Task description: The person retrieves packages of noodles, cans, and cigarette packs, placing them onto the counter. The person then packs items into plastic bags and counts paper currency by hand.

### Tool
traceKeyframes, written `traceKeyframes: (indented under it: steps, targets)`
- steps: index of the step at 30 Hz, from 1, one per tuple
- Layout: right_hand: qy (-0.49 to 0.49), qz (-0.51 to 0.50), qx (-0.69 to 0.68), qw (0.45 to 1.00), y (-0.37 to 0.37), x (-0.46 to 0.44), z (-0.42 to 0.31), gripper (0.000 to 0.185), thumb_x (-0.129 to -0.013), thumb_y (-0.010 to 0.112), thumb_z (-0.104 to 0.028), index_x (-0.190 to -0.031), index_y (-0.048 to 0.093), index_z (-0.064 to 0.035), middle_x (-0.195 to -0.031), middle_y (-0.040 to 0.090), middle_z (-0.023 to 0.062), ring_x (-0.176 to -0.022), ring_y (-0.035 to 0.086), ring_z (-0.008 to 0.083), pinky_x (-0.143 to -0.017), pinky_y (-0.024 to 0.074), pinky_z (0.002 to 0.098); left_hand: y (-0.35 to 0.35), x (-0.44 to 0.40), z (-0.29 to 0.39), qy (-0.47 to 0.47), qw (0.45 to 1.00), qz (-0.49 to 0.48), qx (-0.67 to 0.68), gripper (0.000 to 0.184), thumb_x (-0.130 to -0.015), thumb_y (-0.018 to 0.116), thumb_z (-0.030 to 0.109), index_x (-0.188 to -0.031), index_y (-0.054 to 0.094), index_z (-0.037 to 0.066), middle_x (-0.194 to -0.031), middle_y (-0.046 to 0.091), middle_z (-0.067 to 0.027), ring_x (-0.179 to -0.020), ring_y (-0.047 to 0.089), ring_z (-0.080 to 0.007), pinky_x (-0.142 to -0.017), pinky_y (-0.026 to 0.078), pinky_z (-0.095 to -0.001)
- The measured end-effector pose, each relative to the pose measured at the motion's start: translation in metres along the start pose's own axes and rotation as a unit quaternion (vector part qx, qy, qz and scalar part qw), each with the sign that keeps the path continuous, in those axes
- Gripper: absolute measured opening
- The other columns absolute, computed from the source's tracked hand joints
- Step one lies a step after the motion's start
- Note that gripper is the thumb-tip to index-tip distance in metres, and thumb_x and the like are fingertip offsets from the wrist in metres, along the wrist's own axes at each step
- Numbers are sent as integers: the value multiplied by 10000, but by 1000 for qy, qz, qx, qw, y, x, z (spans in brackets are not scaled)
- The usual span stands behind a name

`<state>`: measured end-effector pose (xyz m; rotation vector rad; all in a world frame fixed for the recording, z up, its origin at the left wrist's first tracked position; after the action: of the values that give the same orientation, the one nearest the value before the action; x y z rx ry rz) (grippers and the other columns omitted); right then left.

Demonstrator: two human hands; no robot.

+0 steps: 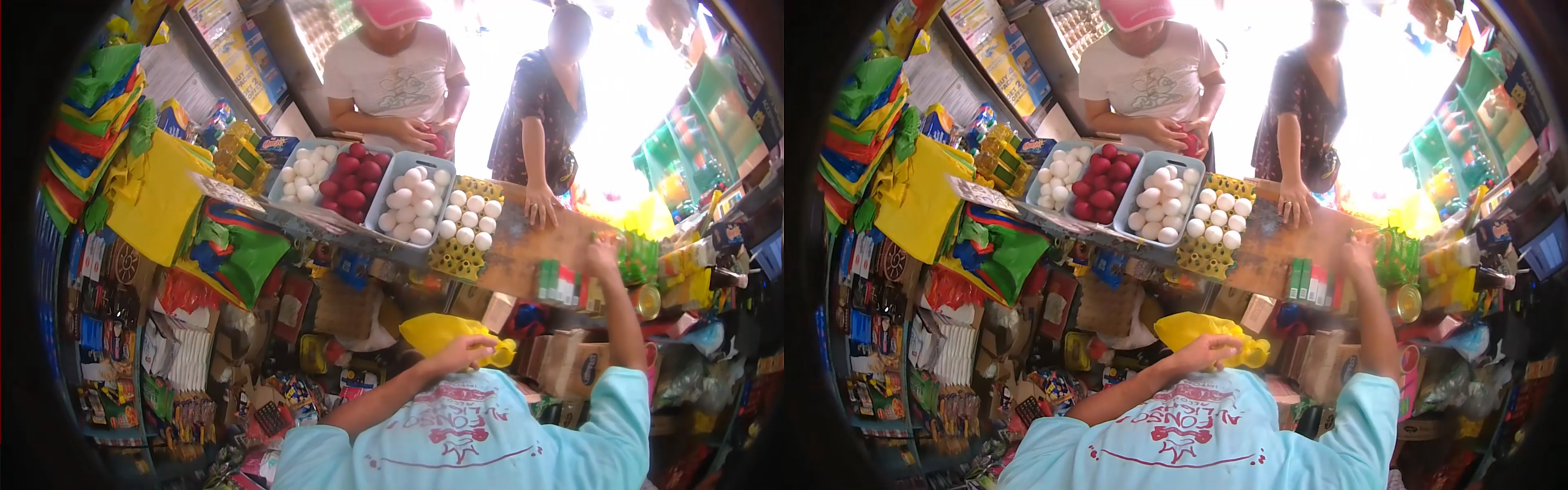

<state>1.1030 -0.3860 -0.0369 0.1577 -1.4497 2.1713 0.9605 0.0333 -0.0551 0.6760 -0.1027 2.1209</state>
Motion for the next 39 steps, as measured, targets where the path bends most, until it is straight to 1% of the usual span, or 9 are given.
traceKeyframes:
  steps: [3,7,9,14,17,19,22,30,39]
  targets:
    - [4,35,29,999,-12,9,-4,377,-844,717,-291,-1192,789,-165,-1486,589,144,-1479,439,334,-1182,287,705,-3,7,0,24,1000,-9,15,431,-1035,654,291,-1406,645,72,-1209,700,-47,-766,625,-123,-746,542,-281]
    - [-68,123,-153,978,-47,22,-23,302,-917,657,-228,-1169,773,-109,-1228,720,149,-1260,624,318,-1060,458,534,2,28,32,38,998,-49,2,445,-1041,647,302,-1406,610,50,-1203,677,-73,-770,620,-121,-752,551,-293]
    - [-152,217,-302,916,-109,75,-51,271,-945,642,-179,-1168,766,-90,-1132,745,162,-1133,696,289,-961,537,435,9,39,59,54,995,-82,-12,447,-1045,638,294,-1413,589,45,-1192,669,-73,-776,622,-116,-750,554,-297]
    - [-391,171,-577,697,-212,182,-157,340,-947,696,-79,-1285,689,-40,-1047,761,126,-928,732,220,-827,584,358,69,68,156,147,910,-280,-269,490,-995,646,346,-1335,598,-3,-1221,683,-249,-1090,677,-405,-948,522,-481]
    - [-479,60,-563,671,-260,234,-221,587,-941,717,-87,-1490,514,-49,-1080,763,132,-939,731,224,-863,583,386,133,82,199,316,740,-391,-447,447,-905,716,295,-1232,677,-8,-1004,726,-204,-816,735,-281,-751,570,-432]
    - [-558,14,-550,621,-285,262,-256,644,-944,708,-92,-1536,452,-74,-1153,751,151,-957,734,253,-886,576,407,181,96,221,279,487,-482,-673,374,-867,752,264,-1135,720,5,-1027,737,-182,-860,727,-243,-748,568,-425]
    - [-618,-13,-532,578,-307,280,-289,637,-944,708,-94,-1530,458,-74,-1154,750,153,-958,734,254,-885,576,408,234,88,240,292,399,-513,-702,374,-865,749,261,-1136,718,6,-1031,737,-181,-863,727,-246,-747,570,-426]
    - [-602,17,-552,576,-322,258,-326,619,-944,708,-101,-1516,474,-75,-1157,749,160,-959,735,257,-883,576,409,308,43,234,343,453,-488,-663,373,-859,739,251,-1140,715,7,-1044,737,-177,-871,727,-254,-746,577,-428]
    - [-557,76,-580,589,-318,237,-303,598,-944,708,-109,-1500,491,-76,-1160,747,166,-961,735,261,-880,576,411,322,28,225,343,430,-493,-675,372,-853,728,241,-1143,711,9,-1057,737,-172,-880,726,-263,-744,585,-429]
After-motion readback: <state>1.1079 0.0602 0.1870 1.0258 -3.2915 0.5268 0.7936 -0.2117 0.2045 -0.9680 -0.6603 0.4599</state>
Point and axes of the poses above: each hand's wrist, its own x-axis away from the middle knuckle, its own y-axis out of the palm, z = x × y, the point moved 7 cm from there along -x, towards the middle knuckle
